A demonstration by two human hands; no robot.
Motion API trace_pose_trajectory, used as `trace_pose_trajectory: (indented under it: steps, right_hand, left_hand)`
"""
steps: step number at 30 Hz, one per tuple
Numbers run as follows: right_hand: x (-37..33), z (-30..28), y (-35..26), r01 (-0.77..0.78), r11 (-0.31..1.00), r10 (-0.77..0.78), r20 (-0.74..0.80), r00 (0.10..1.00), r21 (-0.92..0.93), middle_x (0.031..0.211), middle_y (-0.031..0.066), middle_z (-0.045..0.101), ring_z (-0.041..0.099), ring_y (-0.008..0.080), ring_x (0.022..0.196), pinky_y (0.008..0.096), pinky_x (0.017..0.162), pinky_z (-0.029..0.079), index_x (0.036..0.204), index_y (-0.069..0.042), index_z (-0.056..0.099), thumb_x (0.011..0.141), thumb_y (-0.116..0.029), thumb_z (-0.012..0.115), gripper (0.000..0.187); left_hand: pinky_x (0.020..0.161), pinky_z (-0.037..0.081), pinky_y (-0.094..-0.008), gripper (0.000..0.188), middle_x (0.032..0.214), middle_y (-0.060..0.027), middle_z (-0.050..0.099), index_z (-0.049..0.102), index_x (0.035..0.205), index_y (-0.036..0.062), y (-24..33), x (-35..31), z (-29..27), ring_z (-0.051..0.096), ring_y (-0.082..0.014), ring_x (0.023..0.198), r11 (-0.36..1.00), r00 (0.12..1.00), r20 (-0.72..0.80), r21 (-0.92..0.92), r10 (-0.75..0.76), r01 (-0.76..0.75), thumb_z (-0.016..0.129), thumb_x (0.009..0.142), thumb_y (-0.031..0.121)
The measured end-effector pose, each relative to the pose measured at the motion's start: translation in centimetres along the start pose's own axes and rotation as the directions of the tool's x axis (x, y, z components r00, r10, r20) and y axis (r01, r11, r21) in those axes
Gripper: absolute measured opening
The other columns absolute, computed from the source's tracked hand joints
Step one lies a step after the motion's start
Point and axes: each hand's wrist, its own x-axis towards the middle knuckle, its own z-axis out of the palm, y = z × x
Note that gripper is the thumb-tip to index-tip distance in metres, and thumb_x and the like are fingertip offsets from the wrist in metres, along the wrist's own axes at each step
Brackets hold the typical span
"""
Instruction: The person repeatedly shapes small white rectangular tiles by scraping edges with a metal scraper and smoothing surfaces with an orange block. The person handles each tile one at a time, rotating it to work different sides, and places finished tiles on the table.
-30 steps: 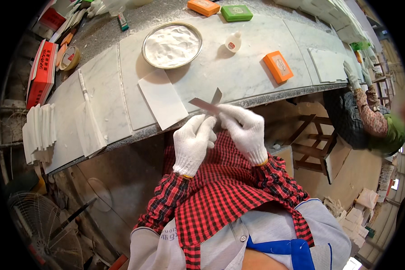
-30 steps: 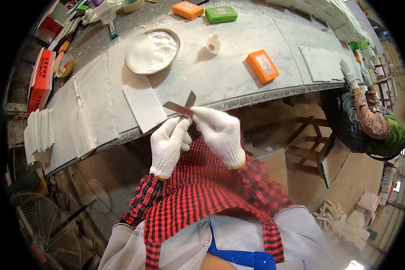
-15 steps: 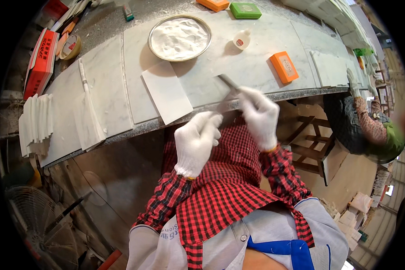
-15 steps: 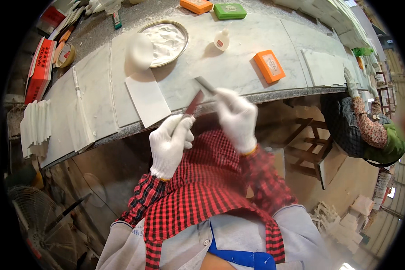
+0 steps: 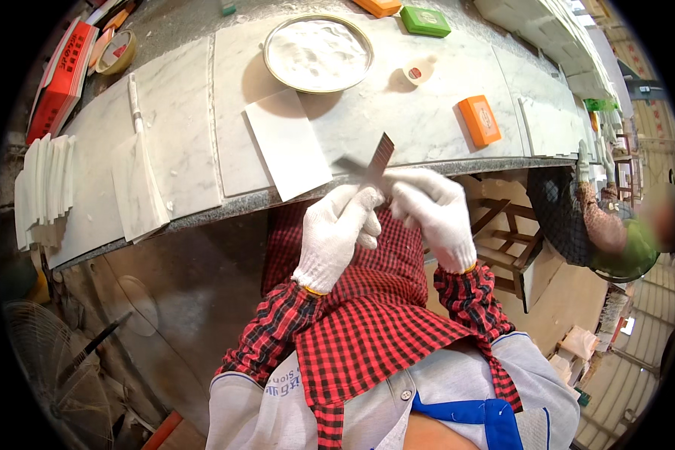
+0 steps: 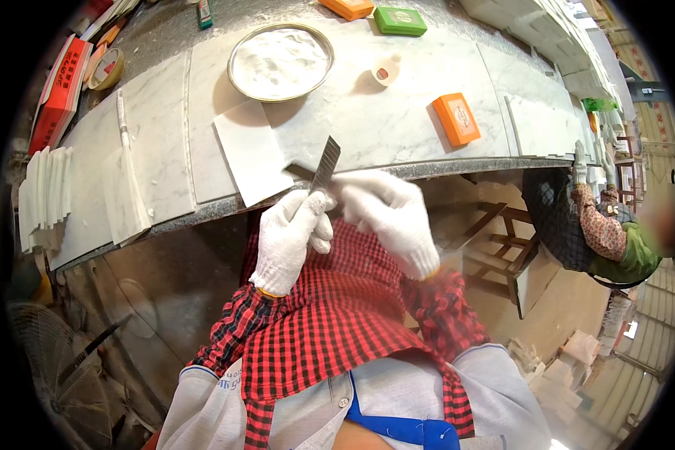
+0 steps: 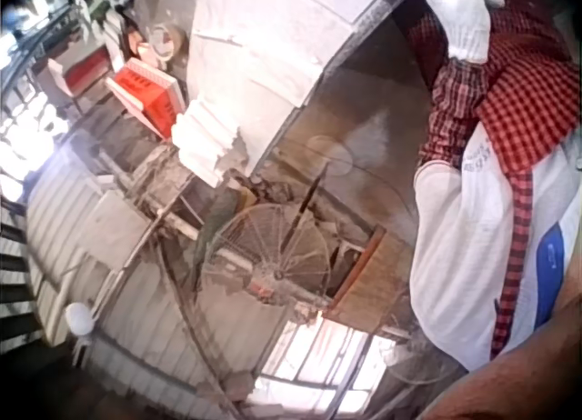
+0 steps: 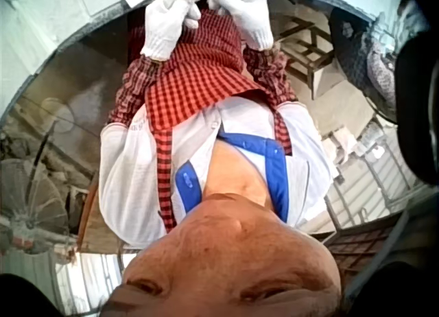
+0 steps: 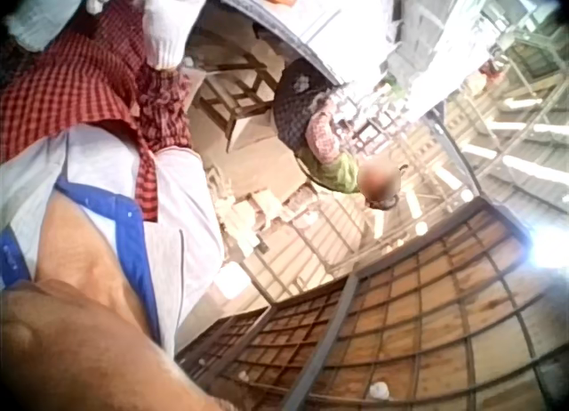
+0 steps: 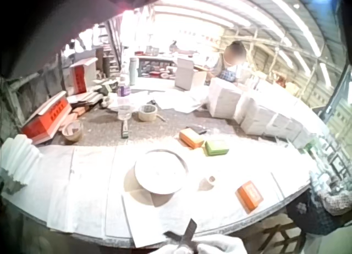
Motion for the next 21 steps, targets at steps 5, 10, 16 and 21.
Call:
trace_pose_trajectory:
  steps: [5, 10, 16, 21]
  right_hand:
    - [-0.3, 0.2, -0.4, 0.053, 0.998, -0.059, -0.167, 0.984, -0.041, 0.08, 0.003, 0.069, 0.058, 0.0055, 0.067, 0.0194, 0.059, 0.046, 0.118, 0.0, 0.072, 0.098, -0.008, 0.063, 0.023]
    - [3.8, -1.4, -1.6, 0.219, 0.963, -0.261, -0.333, 0.906, -0.158, 0.078, 0.0022, 0.067, 0.055, 0.0039, 0.064, 0.0192, 0.056, 0.043, 0.121, 0.002, 0.07, 0.1, -0.013, 0.063, 0.026]
    - [13.0, -0.9, -4.6, 0.425, 0.759, -0.478, 0.022, 0.878, -0.493, 0.077, 0.0061, 0.068, 0.06, 0.008, 0.062, 0.0227, 0.06, 0.049, 0.128, -0.002, 0.068, 0.097, -0.03, 0.066, 0.041]
    - [13.6, -2.2, -3.3, 0.358, 0.648, -0.477, 0.009, 0.879, -0.673, 0.083, 0.0087, 0.072, 0.065, 0.0123, 0.067, 0.0271, 0.06, 0.051, 0.137, -0.003, 0.061, 0.103, -0.035, 0.055, 0.048]
  left_hand:
    - [0.055, 0.051, -0.0221, 0.029, 0.07, -0.004, 0.065, 0.07, 0.101, -0.002, -0.8, 0.2, -0.4, 0.06, -0.0077, 0.059, 0.998, 0.998, 0.021, -0.015, -0.062, 0.062, 0.061, 0.104, 0.026]
    - [0.051, 0.05, -0.0211, 0.029, 0.068, -0.0035, 0.064, 0.071, 0.101, -0.0011, -1.6, -0.4, -0.1, 0.058, -0.0067, 0.055, 0.993, 0.991, 0.064, -0.031, -0.113, 0.116, 0.064, 0.102, 0.027]
    - [0.047, 0.044, -0.0212, 0.031, 0.063, -0.0012, 0.06, 0.069, 0.107, -0.0001, -2.4, -1.5, 0.2, 0.053, -0.0073, 0.049, 0.995, 0.995, 0.018, -0.037, -0.093, 0.094, 0.055, 0.107, 0.028]
    - [0.052, 0.049, -0.0234, 0.03, 0.068, -0.0033, 0.063, 0.067, 0.111, -0.0021, -2.1, -1.4, 0.4, 0.057, -0.0096, 0.054, 0.988, 0.997, -0.049, -0.147, -0.053, 0.045, 0.058, 0.106, 0.026]
